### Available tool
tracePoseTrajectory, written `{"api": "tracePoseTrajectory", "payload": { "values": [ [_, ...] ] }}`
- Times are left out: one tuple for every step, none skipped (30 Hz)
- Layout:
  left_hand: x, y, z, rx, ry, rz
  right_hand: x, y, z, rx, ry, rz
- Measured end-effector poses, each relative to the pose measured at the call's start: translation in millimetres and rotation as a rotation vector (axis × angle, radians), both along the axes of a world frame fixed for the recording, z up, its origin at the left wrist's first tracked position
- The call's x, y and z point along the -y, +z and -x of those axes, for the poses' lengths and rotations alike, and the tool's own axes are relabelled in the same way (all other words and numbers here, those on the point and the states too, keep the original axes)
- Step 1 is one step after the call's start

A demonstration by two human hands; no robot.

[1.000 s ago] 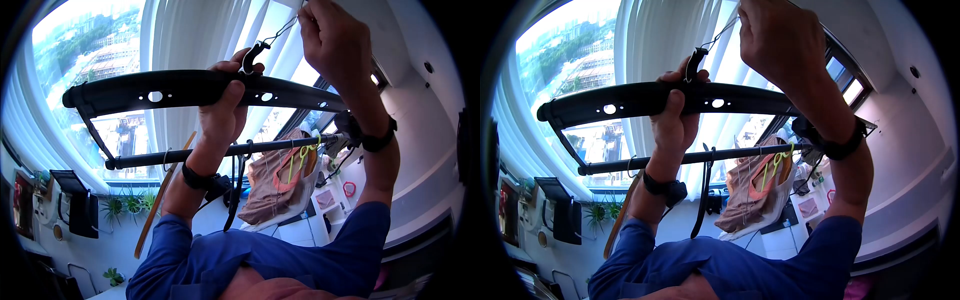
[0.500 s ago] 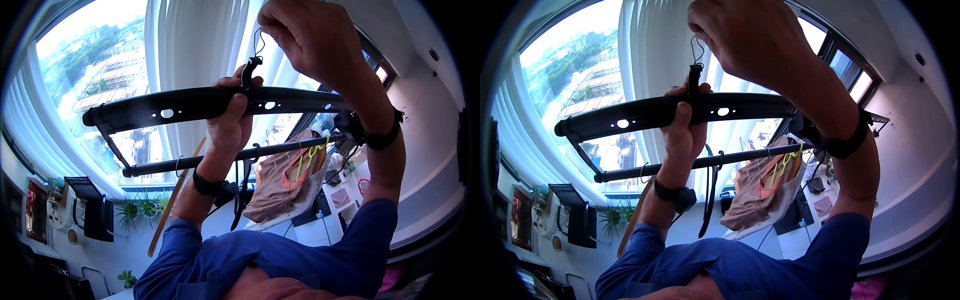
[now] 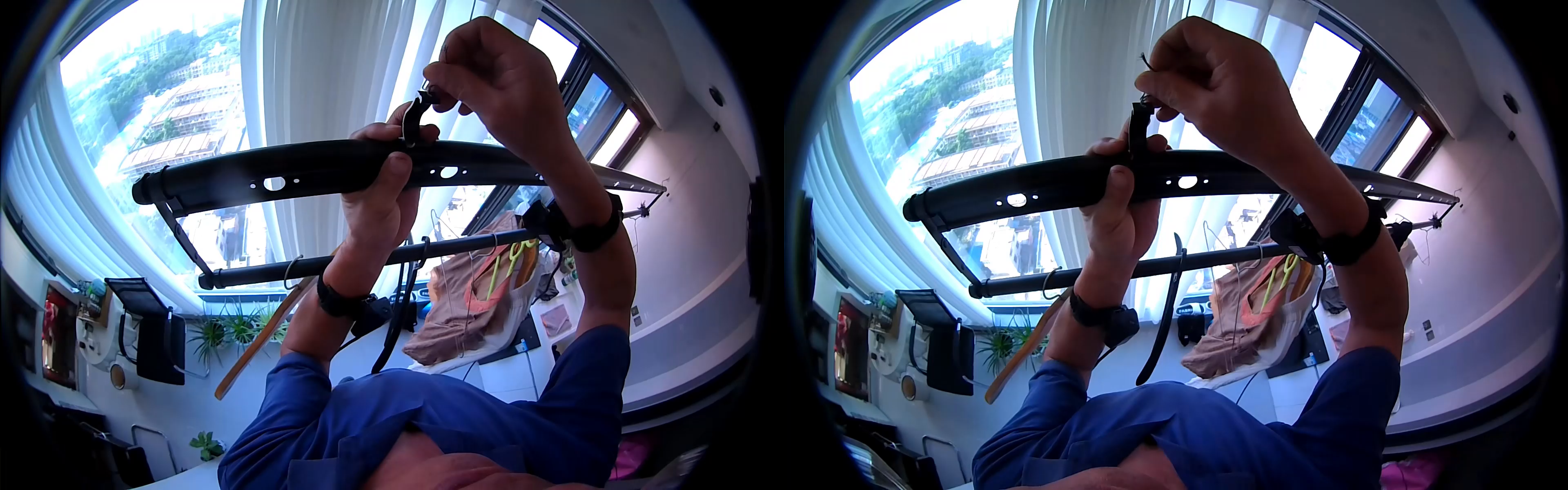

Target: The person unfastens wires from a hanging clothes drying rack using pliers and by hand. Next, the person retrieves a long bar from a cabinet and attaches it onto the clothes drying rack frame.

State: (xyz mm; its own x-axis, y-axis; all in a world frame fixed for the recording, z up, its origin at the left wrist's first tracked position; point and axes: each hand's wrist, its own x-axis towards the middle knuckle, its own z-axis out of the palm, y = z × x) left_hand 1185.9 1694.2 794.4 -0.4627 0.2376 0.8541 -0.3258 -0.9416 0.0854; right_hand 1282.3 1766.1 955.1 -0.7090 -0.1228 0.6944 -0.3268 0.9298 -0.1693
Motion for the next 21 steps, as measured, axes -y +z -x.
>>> {"api": "tracePoseTrajectory", "payload": {
  "values": [
    [0,0,0,0.000,0.000,0.004,-3,-1,0,0.000,0.000,0.004],
    [0,-1,0,0.007,-0.005,0.013,-7,-1,0,0.010,0.025,0.039],
    [-1,-2,0,0.015,-0.010,0.021,-10,-2,0,0.021,0.051,0.074],
    [-1,-2,0,0.015,-0.010,0.025,-13,-2,1,0.020,0.051,0.078],
    [0,-3,0,0.010,-0.016,0.022,-15,-2,3,0.040,0.118,0.072],
    [0,-3,2,0.005,-0.022,0.017,-16,-1,5,0.059,0.187,0.064],
    [0,-4,2,0.004,-0.022,0.020,-17,0,7,0.058,0.187,0.067],
    [0,-4,3,0.008,-0.056,-0.010,-18,1,10,0.017,0.178,-0.019],
    [0,-5,4,0.010,-0.092,-0.040,-18,2,13,-0.025,0.168,-0.104],
    [-1,-5,3,0.009,-0.092,-0.037,-20,-1,16,-0.027,0.168,-0.102],
    [0,-6,2,0.022,-0.096,-0.029,-20,-5,20,-0.072,0.179,-0.091],
    [1,-6,1,0.036,-0.101,-0.022,-20,-8,22,-0.117,0.191,-0.082],
    [2,-6,2,0.034,-0.100,-0.021,-19,-7,20,-0.119,0.191,-0.082],
    [2,-7,2,0.044,-0.110,-0.018,-17,-7,17,-0.091,0.187,-0.043],
    [3,-8,2,0.055,-0.120,-0.014,-15,-6,14,-0.062,0.184,-0.004],
    [4,-7,2,0.054,-0.118,-0.012,-14,-6,12,-0.064,0.186,-0.002],
    [6,-7,2,0.030,-0.085,0.020,-13,-7,10,-0.056,0.166,0.032],
    [7,-7,2,0.007,-0.052,0.052,-13,-8,10,-0.048,0.146,0.066],
    [8,-7,1,0.005,-0.051,0.057,-12,-8,10,-0.050,0.147,0.070],
    [6,-7,1,0.007,-0.046,0.053,-12,-9,12,-0.071,0.097,0.028],
    [6,-6,1,0.009,-0.042,0.048,-12,-9,13,-0.092,0.047,-0.016]
  ]
}}
